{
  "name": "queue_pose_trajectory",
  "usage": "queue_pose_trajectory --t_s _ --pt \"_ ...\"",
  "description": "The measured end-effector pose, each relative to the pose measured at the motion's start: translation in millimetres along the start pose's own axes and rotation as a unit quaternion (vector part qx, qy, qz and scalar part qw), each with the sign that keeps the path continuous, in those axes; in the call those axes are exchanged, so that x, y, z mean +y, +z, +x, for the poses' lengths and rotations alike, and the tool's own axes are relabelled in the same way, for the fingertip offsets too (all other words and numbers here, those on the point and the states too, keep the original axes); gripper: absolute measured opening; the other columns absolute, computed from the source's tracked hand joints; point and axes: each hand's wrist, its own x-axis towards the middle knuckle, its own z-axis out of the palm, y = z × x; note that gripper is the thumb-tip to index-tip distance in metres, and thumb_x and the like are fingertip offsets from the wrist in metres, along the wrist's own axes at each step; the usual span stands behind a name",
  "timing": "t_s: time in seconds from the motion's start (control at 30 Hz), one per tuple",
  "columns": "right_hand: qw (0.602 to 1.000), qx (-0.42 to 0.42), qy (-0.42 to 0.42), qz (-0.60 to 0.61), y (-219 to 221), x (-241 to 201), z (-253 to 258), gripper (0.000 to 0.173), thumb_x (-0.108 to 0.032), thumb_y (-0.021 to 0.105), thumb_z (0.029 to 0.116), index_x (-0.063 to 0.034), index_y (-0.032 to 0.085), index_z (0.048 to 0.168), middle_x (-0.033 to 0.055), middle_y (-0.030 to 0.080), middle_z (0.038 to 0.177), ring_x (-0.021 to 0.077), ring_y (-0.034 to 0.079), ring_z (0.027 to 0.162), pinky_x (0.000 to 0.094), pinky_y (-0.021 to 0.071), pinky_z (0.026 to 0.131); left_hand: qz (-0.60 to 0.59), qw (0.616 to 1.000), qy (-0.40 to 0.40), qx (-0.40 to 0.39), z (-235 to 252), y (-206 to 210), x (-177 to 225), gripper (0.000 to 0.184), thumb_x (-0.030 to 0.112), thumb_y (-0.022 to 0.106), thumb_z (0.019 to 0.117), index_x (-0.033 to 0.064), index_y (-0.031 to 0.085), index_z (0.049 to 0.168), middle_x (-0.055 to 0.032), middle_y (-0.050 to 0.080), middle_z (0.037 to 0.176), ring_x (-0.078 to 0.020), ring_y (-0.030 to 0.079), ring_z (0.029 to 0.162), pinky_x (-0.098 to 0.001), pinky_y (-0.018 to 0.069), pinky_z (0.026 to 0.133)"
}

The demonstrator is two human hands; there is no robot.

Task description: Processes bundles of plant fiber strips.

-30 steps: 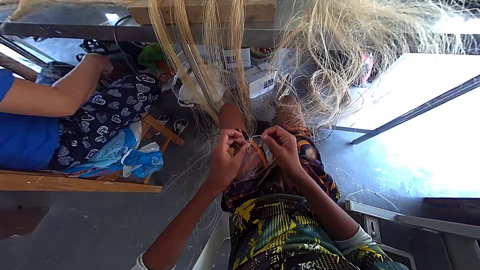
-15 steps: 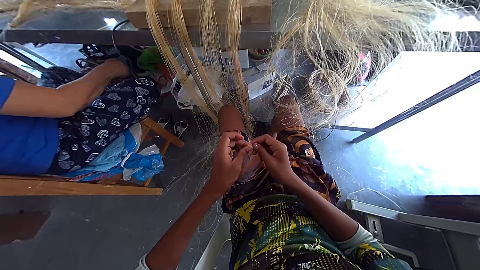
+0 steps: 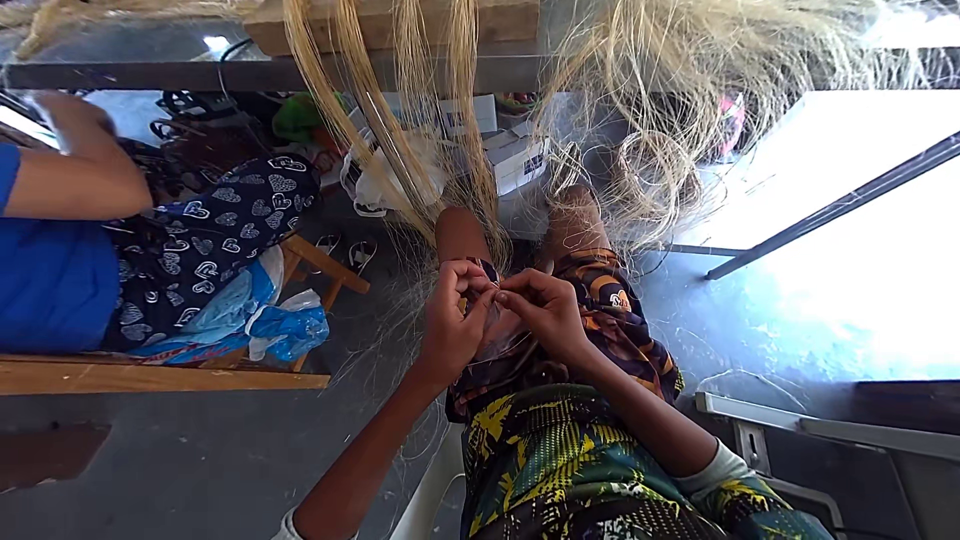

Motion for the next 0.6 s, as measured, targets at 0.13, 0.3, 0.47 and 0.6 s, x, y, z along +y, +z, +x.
queue_pose_trajectory --t_s 0.13,0.3,0.47,0.6 --pt "1.000 0.004 0.025 0.001 -0.8 -1.6 0.1 0.008 -0.006 0.068 0.0947 0.0001 0.073 0.098 0.0007 0.069 0.077 0.0000 0.058 0.062 0.0160 0.0488 0.057 0.020 1.000 0.001 -0.011 -0.3 -2.1 0.9 0.032 0.001 0.066 0.0936 0.0063 0.052 0.121 0.0004 0.070 0.094 -0.0072 0.068 0.086 -0.0252 0.0574 0.080" --pt "1.000 0.001 0.021 -0.014 -0.1 -0.9 -0.1 0.007 -0.004 0.067 0.0943 -0.0001 0.073 0.096 0.0007 0.068 0.076 0.0000 0.055 0.059 0.0156 0.0465 0.054 0.048 0.999 -0.007 -0.017 -1.0 -2.3 0.3 0.033 0.000 0.066 0.0930 0.0072 0.052 0.122 0.0010 0.070 0.095 -0.0061 0.067 0.086 -0.0242 0.0567 0.080" --pt "1.000 -0.004 0.014 -0.011 -1.8 2.0 0.8 0.007 -0.003 0.067 0.0937 0.0001 0.072 0.098 0.0006 0.067 0.076 0.0000 0.053 0.058 0.0159 0.0456 0.053 0.057 0.998 -0.021 -0.017 -1.0 -2.4 -1.5 0.036 0.001 0.068 0.0924 0.0067 0.052 0.125 0.0005 0.071 0.094 -0.0062 0.068 0.086 -0.0246 0.0568 0.080" --pt "0.999 -0.007 -0.013 -0.042 -3.3 7.8 2.1 0.008 -0.004 0.067 0.0941 0.0010 0.073 0.097 0.0017 0.068 0.076 -0.0005 0.053 0.058 0.0155 0.0454 0.054 0.061 0.997 -0.035 -0.018 -0.8 -2.6 -3.2 0.035 0.003 0.068 0.0931 0.0087 0.053 0.124 0.0020 0.071 0.093 -0.0062 0.068 0.085 -0.0249 0.0561 0.080"
